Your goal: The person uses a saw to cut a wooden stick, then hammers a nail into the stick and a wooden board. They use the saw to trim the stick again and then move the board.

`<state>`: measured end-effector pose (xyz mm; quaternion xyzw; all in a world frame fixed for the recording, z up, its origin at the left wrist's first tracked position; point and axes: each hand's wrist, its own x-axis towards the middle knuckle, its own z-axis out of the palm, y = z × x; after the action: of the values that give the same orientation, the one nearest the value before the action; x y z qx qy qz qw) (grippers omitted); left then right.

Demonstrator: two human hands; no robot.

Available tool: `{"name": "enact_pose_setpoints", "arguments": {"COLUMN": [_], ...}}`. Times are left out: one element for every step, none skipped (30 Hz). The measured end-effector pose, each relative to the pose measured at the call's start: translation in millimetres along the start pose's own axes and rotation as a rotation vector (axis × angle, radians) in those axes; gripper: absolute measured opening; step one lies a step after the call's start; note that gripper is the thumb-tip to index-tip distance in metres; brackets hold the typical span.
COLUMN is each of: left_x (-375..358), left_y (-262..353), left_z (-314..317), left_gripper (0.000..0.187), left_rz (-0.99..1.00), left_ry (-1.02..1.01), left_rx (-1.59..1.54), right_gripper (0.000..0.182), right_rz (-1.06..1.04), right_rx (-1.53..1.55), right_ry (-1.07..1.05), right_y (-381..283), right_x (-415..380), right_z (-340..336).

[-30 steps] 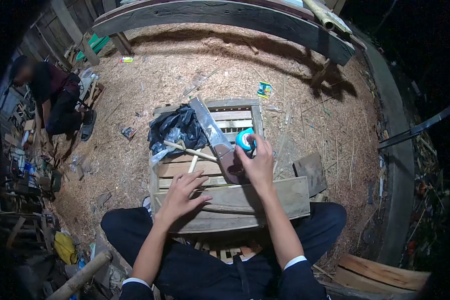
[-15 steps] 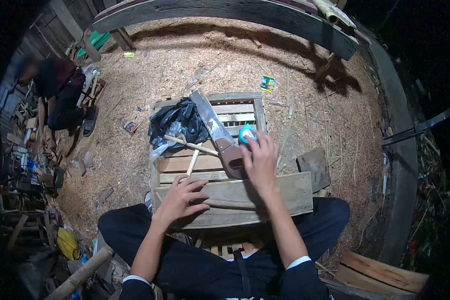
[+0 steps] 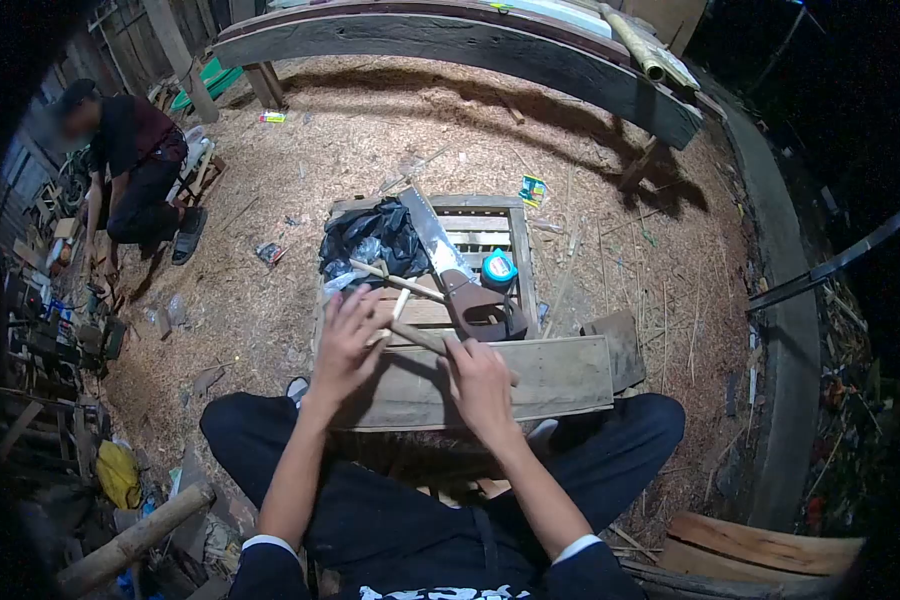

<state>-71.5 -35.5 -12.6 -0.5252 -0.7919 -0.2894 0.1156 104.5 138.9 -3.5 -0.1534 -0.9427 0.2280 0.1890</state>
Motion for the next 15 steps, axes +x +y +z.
{"name": "enact_pose_setpoints", "arguments": {"left_x": [-4, -8, -13, -15, -20, -19, -18, -19, -22, -25, -28, -32, -33, -33, -33], "left_y": [-5, -10, -15, -16, -15, -8, -5, -5, -7, -9, -9, -10, -9, -8, -6], "left_z": [0, -1, -1, -3, -4, -8, -9, -7, -5, -2, 1, 6, 7, 10, 12], "left_gripper": [0.043, 0.042, 0.041, 0.040, 0.040, 0.039, 0.039, 0.038, 0.038, 0.038, 0.038, 0.041, 0.041, 0.043, 0.046], "left_rz": [-0.001, -0.071, -0.144, -0.168, -0.174, -0.161, -0.145, -0.134, -0.133, -0.124, -0.118, -0.132, -0.135, -0.115, -0.095], "left_ry": [0.004, 0.018, 0.031, 0.038, 0.036, 0.064, 0.094, 0.079, 0.078, 0.021, -0.036, -0.072, -0.073, -0.137, -0.200], "left_rx": [0.001, -0.037, -0.073, -0.081, -0.077, -0.046, -0.016, -0.027, -0.028, -0.083, -0.139, -0.167, -0.166, -0.198, -0.232], "right_gripper": [0.032, 0.033, 0.034, 0.034, 0.036, 0.038, 0.038, 0.039, 0.040, 0.037, 0.037, 0.035, 0.033, 0.031, 0.031], "right_rz": [-0.004, -0.024, -0.044, -0.049, -0.086, -0.122, -0.124, -0.143, -0.160, -0.149, -0.146, -0.144, -0.143, -0.109, -0.071], "right_rx": [-0.002, -0.003, 0.000, 0.005, -0.029, -0.065, -0.066, -0.069, -0.073, -0.081, -0.082, -0.050, -0.016, -0.036, -0.051], "right_ry": [0.001, 0.036, 0.068, 0.063, 0.057, 0.054, 0.055, 0.054, 0.054, 0.023, 0.019, 0.086, 0.157, 0.193, 0.210], "right_y": [-2, -1, -1, -2, -3, -2, -1, 1, 1, 2, 6, 5, 5, 6, 10], "right_x": [9, 19, 29, 41, 54, 64, 74, 82, 88, 91, 89, 86, 84, 78, 69], "right_z": [7, 17, 29, 38, 47, 56, 67, 79, 87, 94, 97, 92, 86, 77, 64]}}
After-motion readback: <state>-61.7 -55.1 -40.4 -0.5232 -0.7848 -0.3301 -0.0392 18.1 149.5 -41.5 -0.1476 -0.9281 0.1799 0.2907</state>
